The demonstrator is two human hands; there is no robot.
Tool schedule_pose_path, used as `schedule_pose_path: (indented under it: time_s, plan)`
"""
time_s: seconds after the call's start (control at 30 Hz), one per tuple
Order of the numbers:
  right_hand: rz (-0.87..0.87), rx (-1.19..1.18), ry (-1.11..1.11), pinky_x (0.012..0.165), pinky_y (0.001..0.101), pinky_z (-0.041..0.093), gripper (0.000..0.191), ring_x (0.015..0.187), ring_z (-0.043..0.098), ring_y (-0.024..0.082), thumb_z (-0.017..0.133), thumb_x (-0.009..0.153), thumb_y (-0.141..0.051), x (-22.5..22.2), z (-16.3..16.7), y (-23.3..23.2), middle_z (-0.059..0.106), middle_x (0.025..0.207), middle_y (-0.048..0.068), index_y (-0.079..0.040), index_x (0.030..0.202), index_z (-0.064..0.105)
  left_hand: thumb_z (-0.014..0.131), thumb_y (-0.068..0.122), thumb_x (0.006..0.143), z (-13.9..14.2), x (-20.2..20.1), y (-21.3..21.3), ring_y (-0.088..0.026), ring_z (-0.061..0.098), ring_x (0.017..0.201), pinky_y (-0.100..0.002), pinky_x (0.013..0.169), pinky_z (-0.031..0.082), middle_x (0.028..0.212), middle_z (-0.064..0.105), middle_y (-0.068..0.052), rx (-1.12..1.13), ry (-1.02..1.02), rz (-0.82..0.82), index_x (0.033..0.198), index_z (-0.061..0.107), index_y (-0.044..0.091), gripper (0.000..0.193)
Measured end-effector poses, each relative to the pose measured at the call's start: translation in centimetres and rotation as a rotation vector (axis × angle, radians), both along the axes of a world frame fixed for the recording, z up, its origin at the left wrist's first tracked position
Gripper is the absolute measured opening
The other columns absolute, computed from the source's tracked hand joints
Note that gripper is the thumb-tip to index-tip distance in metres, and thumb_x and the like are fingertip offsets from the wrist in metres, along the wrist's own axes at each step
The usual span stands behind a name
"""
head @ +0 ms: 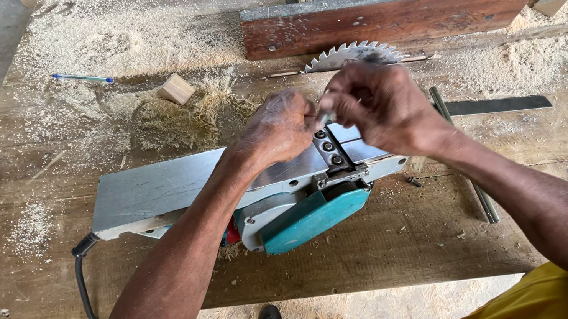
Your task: The person aligns a blade on an electric hand planer resting on a sawdust-covered workbench. They hold a blade-setting gauge against the planer's cutting head, seat the blade under it, and repeatedly tighten the retaining screws by hand while checking the blade edge, finishing with final tightening of the screws.
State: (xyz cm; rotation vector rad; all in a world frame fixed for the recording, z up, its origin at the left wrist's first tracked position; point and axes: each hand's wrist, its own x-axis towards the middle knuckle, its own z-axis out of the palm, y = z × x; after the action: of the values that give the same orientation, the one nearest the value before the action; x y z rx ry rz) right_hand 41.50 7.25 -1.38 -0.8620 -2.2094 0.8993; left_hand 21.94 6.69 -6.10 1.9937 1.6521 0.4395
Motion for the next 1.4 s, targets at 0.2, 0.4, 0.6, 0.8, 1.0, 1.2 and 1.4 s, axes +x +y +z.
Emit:
schedule_pose_path:
  time_s: [0.2, 0.4, 0.6, 0.8, 1.0, 1.2, 1.4]
  plan:
    - [0.079, -0.581, 0.188, 0.081, 0.0378, 0.066, 0.018, 0.087, 0.075, 0.019, 0.050, 0.103, -0.012, 2.2, 1.5, -0.2, 0.069, 0.100, 0.016, 0.002, 0.109, 0.060, 0.077, 0.031, 0.085, 0.7, 0.5, -1.1, -0.028, 0.074, 0.085, -0.046, 0.080, 0.059, 0.094, 0.074, -0.016, 0.075, -0.004, 0.077, 0.088, 0.076, 0.006, 0.025]
    - [0.044, -0.528, 0.125, 0.066, 0.0312, 0.061, 0.025, 0.075, 0.067, 0.014, 0.044, 0.104, -0.017, 4.3, 0.3, -2.0, 0.066, 0.087, 0.008, -0.001, 0.105, 0.063, 0.078, 0.028, 0.083, 0.3, 0.4, -0.6, -0.028, 0.075, 0.089, -0.048, 0.083, 0.059, 0.094, 0.076, -0.014, 0.085, 0.013, 0.097, 0.084, 0.077, 0.008, 0.020]
    - [-0.057, -0.240, -0.099, 0.042, 0.0272, 0.041, 0.017, 0.049, 0.049, 0.008, 0.059, 0.100, -0.014, 5.6, -0.3, -2.7, 0.063, 0.066, 0.002, -0.002, 0.100, 0.072, 0.077, 0.025, 0.085, -0.3, 1.0, 0.0, -0.023, 0.074, 0.085, -0.046, 0.083, 0.060, 0.090, 0.077, -0.010, 0.079, 0.014, 0.056, 0.083, 0.078, 0.010, 0.016]
    - [0.060, 0.091, -0.094, 0.040, 0.0247, 0.047, 0.011, 0.053, 0.059, 0.002, 0.072, 0.090, -0.007, 5.8, -0.2, -3.0, 0.074, 0.077, 0.000, -0.006, 0.099, 0.077, 0.076, 0.019, 0.085, -0.6, 1.6, 0.4, -0.020, 0.075, 0.080, -0.040, 0.083, 0.062, 0.089, 0.078, -0.011, 0.056, -0.026, 0.011, 0.093, 0.080, 0.009, 0.014]
    - [0.083, 0.219, -0.199, 0.046, 0.0324, 0.046, 0.014, 0.050, 0.062, 0.015, 0.083, 0.085, -0.014, 5.7, -0.7, -2.9, 0.070, 0.066, 0.008, -0.006, 0.095, 0.079, 0.073, 0.018, 0.085, -0.2, 1.9, 0.8, -0.019, 0.074, 0.078, -0.038, 0.082, 0.060, 0.088, 0.078, -0.013, 0.021, 0.002, 0.006, 0.098, 0.080, 0.007, 0.018]
    - [0.179, 0.322, -0.115, 0.057, 0.0325, 0.058, 0.011, 0.069, 0.073, 0.019, 0.077, 0.088, -0.010, 5.8, -1.2, -2.5, 0.076, 0.087, 0.008, -0.005, 0.097, 0.077, 0.069, 0.017, 0.085, 0.6, 2.1, 0.9, -0.023, 0.075, 0.072, -0.040, 0.077, 0.062, 0.080, 0.078, -0.016, -0.103, -0.013, 0.061, 0.099, 0.079, 0.008, 0.019]
    - [0.229, 0.380, -0.120, 0.063, 0.0340, 0.060, 0.016, 0.075, 0.074, 0.022, 0.072, 0.088, -0.003, 5.7, -1.7, -2.5, 0.077, 0.095, 0.009, -0.005, 0.103, 0.077, 0.069, 0.018, 0.085, -0.2, 2.1, 1.5, -0.021, 0.072, 0.069, -0.041, 0.074, 0.060, 0.076, 0.076, -0.011, -0.026, -0.006, 0.072, 0.090, 0.080, 0.008, 0.016]
